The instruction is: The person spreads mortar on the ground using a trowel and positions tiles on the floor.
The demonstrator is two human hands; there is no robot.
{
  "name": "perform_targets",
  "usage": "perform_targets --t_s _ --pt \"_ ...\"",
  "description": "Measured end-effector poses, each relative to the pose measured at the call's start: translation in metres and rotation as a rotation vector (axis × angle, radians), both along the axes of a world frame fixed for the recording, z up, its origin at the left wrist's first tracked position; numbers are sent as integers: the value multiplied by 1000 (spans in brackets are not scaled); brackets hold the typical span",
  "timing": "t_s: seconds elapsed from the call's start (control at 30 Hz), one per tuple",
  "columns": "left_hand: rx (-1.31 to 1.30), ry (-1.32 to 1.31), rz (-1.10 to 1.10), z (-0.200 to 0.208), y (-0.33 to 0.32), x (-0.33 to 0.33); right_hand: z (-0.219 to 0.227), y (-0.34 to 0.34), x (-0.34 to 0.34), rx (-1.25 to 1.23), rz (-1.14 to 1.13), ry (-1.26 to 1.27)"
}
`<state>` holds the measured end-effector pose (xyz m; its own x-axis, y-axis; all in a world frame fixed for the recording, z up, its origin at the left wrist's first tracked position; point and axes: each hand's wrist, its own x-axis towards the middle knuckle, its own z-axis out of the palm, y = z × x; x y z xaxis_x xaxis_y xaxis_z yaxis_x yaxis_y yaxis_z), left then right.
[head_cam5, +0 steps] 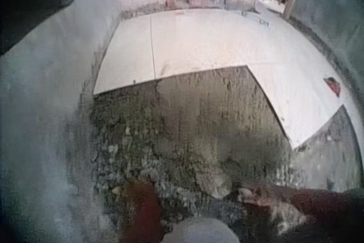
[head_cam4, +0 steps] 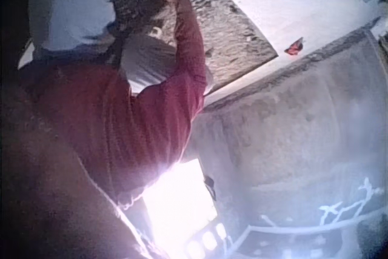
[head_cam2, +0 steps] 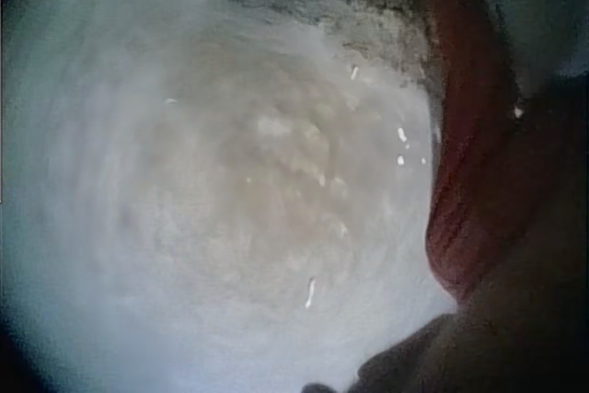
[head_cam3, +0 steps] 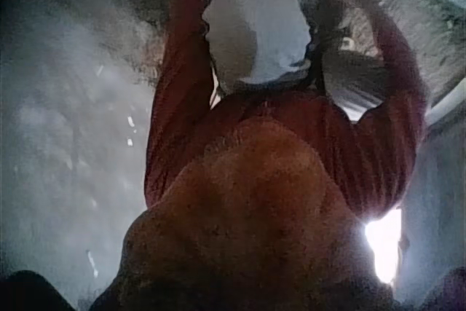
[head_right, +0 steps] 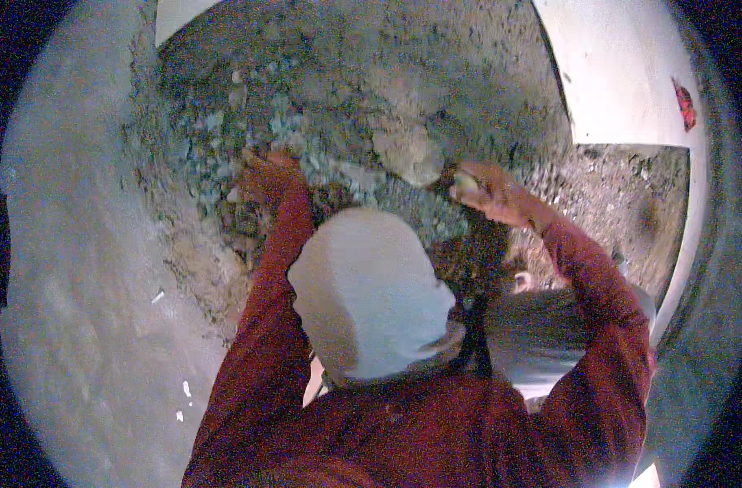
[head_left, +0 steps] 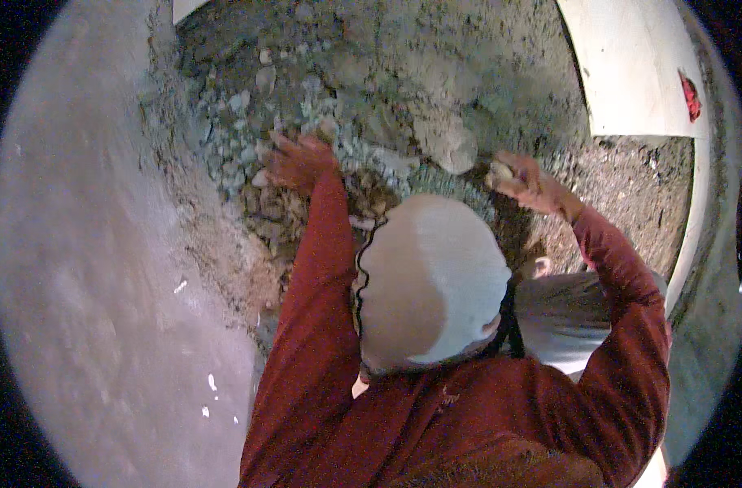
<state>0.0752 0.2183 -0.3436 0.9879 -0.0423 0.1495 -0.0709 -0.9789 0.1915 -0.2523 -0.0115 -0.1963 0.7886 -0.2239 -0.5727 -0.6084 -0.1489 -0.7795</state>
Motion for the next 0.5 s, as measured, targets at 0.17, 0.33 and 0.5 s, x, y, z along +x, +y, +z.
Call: perform_targets --t_s 0.17,0.33,0.5 --pt "95 -201 -38 2 -2 -4 47 -40 23 89 -97 263" --pt "109 -165 -73 5 2 -3 51 -121 68 -979 39 -166" --pt "110 -116 -66 13 1 -6 37 -221 128 -1117 -83 -220"
